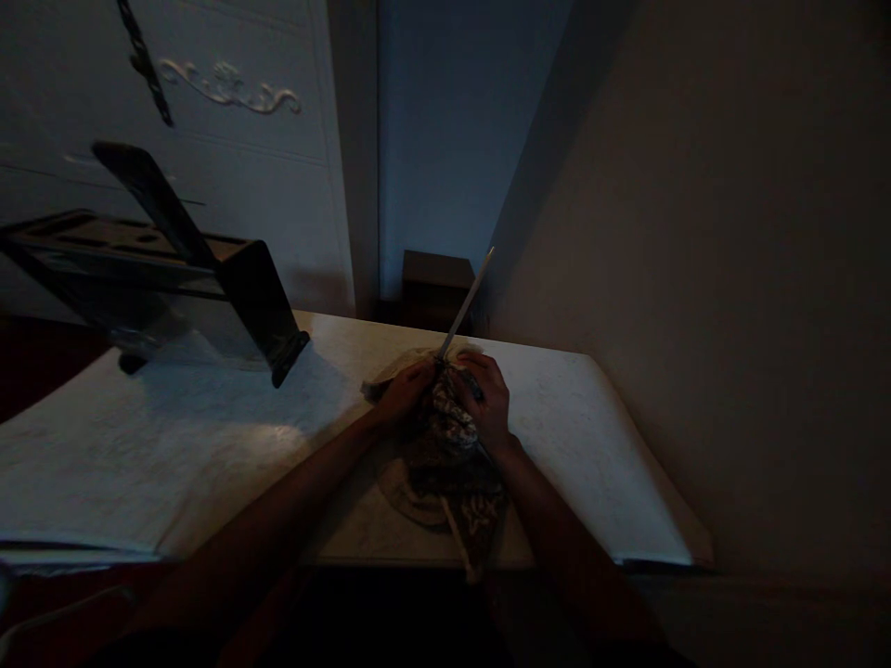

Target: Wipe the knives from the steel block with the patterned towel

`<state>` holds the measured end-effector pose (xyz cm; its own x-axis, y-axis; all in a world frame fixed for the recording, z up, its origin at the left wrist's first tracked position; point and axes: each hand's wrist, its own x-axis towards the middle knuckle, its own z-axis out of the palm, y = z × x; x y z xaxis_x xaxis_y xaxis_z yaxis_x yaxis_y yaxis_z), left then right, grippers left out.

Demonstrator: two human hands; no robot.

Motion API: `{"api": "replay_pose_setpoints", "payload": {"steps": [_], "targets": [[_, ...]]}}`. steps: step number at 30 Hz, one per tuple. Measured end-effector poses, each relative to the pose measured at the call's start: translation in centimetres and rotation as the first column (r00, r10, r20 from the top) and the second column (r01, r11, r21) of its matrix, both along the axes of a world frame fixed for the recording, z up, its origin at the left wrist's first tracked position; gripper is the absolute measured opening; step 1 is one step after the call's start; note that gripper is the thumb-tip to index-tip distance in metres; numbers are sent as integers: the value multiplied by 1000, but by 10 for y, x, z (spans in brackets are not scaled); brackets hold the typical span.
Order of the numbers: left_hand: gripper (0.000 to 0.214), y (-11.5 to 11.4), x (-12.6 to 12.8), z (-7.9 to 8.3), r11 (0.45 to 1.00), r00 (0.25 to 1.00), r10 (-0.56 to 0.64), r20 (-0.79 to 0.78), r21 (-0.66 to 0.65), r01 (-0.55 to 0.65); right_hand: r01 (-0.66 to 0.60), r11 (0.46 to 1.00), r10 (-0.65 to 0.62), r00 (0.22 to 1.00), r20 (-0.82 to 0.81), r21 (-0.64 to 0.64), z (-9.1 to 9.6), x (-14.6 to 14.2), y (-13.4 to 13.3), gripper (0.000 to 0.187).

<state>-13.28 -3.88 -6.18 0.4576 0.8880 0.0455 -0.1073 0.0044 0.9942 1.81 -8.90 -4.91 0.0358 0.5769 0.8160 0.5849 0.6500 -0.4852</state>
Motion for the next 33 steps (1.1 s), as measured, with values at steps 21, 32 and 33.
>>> {"api": "replay_pose_setpoints", "payload": {"steps": [21,32,33], "targets": [[31,-6,-4,-2,819,772,426,-472,565,-106,-64,996,63,998,-8,-70,4,-1,-2,27],[31,-9,-4,-1,813,746,448,-493,572,-111,-104,983,99,994,-34,-150,6,4,0,24],[31,-10,-4,-1,816,773,434,-462,565,-121,-102,983,98,995,-33,-150,5,4,0,23]]}}
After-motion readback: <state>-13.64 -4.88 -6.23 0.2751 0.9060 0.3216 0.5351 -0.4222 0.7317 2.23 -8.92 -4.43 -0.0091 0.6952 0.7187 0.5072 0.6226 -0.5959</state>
